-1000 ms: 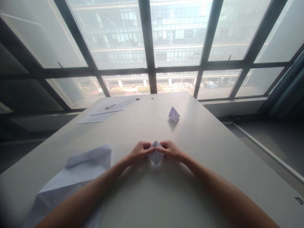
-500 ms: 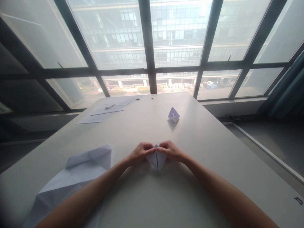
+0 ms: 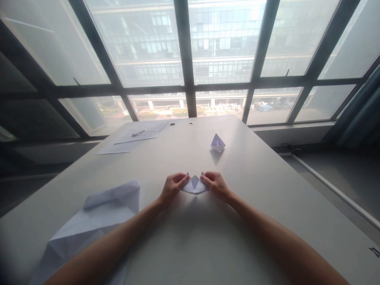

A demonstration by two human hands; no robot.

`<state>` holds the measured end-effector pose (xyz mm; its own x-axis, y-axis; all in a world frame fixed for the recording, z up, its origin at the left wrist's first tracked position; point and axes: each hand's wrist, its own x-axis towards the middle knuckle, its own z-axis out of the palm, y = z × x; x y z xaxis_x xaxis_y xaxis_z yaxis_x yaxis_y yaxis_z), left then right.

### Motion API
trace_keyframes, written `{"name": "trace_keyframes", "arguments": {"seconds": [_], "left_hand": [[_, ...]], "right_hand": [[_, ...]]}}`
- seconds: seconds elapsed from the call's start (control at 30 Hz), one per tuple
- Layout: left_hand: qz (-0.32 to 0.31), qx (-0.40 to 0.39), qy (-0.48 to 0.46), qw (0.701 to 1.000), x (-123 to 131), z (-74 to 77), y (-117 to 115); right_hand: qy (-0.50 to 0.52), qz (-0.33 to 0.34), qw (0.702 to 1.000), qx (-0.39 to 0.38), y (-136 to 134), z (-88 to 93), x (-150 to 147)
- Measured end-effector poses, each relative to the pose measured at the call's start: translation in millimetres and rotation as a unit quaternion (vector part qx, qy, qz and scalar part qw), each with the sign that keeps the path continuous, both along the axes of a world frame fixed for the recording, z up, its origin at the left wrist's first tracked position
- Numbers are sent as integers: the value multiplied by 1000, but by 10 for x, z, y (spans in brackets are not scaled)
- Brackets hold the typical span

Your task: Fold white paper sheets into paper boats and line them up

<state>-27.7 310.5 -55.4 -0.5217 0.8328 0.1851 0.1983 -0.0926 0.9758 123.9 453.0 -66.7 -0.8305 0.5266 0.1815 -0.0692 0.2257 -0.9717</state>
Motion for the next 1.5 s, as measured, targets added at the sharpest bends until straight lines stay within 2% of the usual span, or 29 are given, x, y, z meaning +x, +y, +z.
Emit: {"name": "trace_keyframes", "arguments": {"seconds": [0.27, 0.47, 0.67, 0.9, 1.1, 1.33, 1.5], "left_hand": [[75, 85, -46, 992, -97, -85, 64], [95, 95, -83, 987, -169, -148, 95], [88, 65, -106, 988, -197, -155, 95], [95, 81, -158, 979, -263, -168, 88], [100, 92, -174, 975, -255, -157, 78], [97, 86, -167, 977, -246, -163, 78], [46, 98, -181, 978, -208, -155, 62]], "right_hand": [[84, -106, 991, -11, 146, -63, -31], [102, -166, 981, -15, 268, -104, -34], [98, -186, 977, -14, 316, -124, -26], [105, -218, 969, -55, 346, -144, -24], [103, -242, 964, -38, 308, -115, -18], [119, -220, 966, -60, 305, -127, -23], [144, -194, 968, -74, 273, -146, -36]]}}
